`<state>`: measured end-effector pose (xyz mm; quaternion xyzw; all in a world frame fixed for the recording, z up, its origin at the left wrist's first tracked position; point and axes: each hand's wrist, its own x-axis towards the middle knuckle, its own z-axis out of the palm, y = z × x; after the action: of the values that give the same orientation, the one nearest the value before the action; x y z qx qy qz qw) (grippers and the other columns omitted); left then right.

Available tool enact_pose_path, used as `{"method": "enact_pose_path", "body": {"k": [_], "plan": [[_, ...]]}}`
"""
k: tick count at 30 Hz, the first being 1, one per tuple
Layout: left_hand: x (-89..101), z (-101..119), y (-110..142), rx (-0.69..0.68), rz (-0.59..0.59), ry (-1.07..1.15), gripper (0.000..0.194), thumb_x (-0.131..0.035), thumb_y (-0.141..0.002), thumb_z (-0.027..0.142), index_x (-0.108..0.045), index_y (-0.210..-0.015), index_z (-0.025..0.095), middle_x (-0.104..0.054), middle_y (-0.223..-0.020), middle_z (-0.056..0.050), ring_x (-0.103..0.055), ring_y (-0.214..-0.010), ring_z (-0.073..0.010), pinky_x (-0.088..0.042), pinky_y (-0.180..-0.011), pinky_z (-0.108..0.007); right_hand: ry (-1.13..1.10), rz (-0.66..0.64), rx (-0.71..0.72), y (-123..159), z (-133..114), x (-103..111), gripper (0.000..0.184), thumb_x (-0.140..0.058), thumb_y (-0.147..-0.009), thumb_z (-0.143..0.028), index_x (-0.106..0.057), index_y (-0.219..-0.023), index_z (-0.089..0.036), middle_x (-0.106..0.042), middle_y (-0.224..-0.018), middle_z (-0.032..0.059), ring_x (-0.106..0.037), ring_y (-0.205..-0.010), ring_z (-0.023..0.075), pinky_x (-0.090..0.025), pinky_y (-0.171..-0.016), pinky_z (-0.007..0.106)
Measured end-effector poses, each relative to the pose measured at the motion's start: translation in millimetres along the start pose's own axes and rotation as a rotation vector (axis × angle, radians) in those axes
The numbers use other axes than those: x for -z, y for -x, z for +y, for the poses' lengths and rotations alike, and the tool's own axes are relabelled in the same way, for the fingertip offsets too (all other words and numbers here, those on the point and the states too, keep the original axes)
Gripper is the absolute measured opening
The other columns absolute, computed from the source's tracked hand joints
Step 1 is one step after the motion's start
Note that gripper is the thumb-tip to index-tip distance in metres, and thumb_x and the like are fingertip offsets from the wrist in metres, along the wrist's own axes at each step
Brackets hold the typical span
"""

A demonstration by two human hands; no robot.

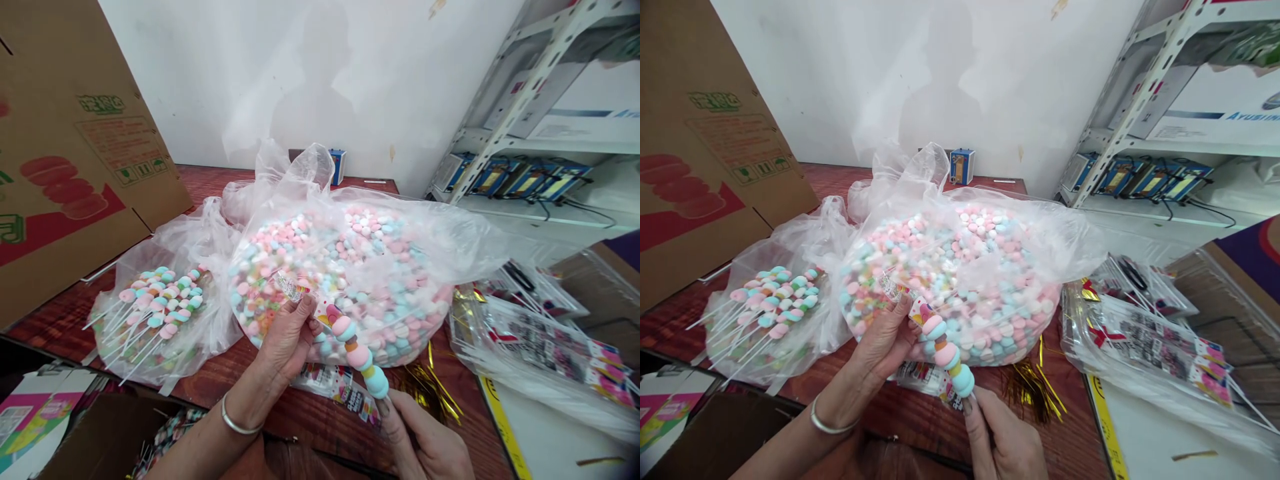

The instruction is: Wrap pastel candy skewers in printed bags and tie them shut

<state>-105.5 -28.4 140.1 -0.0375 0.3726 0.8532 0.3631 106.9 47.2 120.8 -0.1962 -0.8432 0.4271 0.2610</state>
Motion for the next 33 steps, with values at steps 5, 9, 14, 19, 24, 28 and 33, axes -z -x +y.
{"method": "enact_pose_path", "body": {"k": [5, 9, 14, 19, 24, 28, 33], "plan": [[5.2, 6, -3, -0.004, -0.117, -0.097, 0.046, -0.097, -0.049, 0.034, -0.059, -0.065, 0.013, -0.054, -0.056, 0.006, -0.045, -0.047, -0.0041, -0.040, -0.045, -0.016, -0.167, -0.217, -0.167, -2, 0, 17, 0.029, -0.056, -0.095, -0.040, -0.078, -0.100, -0.022, -0.072, -0.081, 0.0022, -0.067, -0.073, 0.0184, -0.051, -0.067, 0.020], [10.8, 6, -7, 0.044, -0.167, -0.096, 0.044, -0.095, -0.053, 0.038, -0.061, -0.068, 0.013, -0.055, -0.057, 0.005, -0.046, -0.046, -0.0048, -0.039, -0.045, -0.017, -0.472, -0.264, -0.423, 3, 4, 16, 0.039, -0.058, -0.092, -0.053, -0.077, -0.092, -0.019, -0.061, -0.067, 0.0015, -0.051, -0.058, 0.0143, -0.042, -0.053, 0.022], [12.2, 0, -9, 0.077, -0.120, -0.044, 0.042, -0.095, -0.053, 0.035, -0.062, -0.069, 0.014, -0.056, -0.058, 0.005, -0.050, -0.049, -0.0057, -0.044, -0.049, -0.018, -0.801, -0.213, -0.632, 12, 4, 10, 0.047, -0.068, -0.082, -0.062, -0.074, -0.084, -0.015, -0.027, -0.052, -0.0075, -0.020, -0.047, 0.0064, -0.017, -0.044, 0.021], [11.0, -1, -8, 0.090, -0.103, -0.054, 0.044, -0.096, -0.051, 0.034, -0.063, -0.072, 0.014, -0.057, -0.061, 0.005, -0.053, -0.053, -0.0072, -0.043, -0.049, -0.019, -0.905, -0.204, -0.656, 8, -2, 9, 0.045, -0.073, -0.079, -0.060, -0.072, -0.079, -0.015, -0.023, -0.053, -0.0086, -0.018, -0.047, 0.0056, -0.013, -0.045, 0.021], [11.7, 0, -5, 0.115, -0.153, -0.103, 0.047, -0.095, -0.051, 0.041, -0.061, -0.068, 0.013, -0.055, -0.059, 0.004, -0.052, -0.054, -0.0081, -0.047, -0.053, -0.021, -0.870, -0.194, -0.662, 5, -3, 7, 0.045, -0.072, -0.080, -0.061, -0.073, -0.079, -0.015, -0.021, -0.054, -0.0087, -0.016, -0.048, 0.0058, -0.013, -0.044, 0.020], [11.2, 1, -4, 0.108, -0.136, -0.091, 0.048, -0.096, -0.050, 0.038, -0.060, -0.069, 0.013, -0.054, -0.061, 0.005, -0.048, -0.052, -0.0059, -0.044, -0.051, -0.020, -0.743, -0.158, -0.599, 5, -1, 6, 0.047, -0.067, -0.083, -0.062, -0.077, -0.086, -0.016, -0.028, -0.048, -0.0076, -0.022, -0.044, 0.0069, -0.023, -0.040, 0.019], [1.4, 1, 0, 0.081, -0.068, -0.060, 0.051, -0.097, -0.046, 0.034, -0.054, -0.064, 0.014, -0.050, -0.055, 0.007, -0.043, -0.046, -0.0036, -0.037, -0.044, -0.016, -0.171, -0.086, -0.190, 6, 1, 6, 0.033, -0.056, -0.096, -0.041, -0.079, -0.105, -0.019, -0.074, -0.081, 0.0048, -0.069, -0.071, 0.0185, -0.054, -0.065, 0.022]]}}
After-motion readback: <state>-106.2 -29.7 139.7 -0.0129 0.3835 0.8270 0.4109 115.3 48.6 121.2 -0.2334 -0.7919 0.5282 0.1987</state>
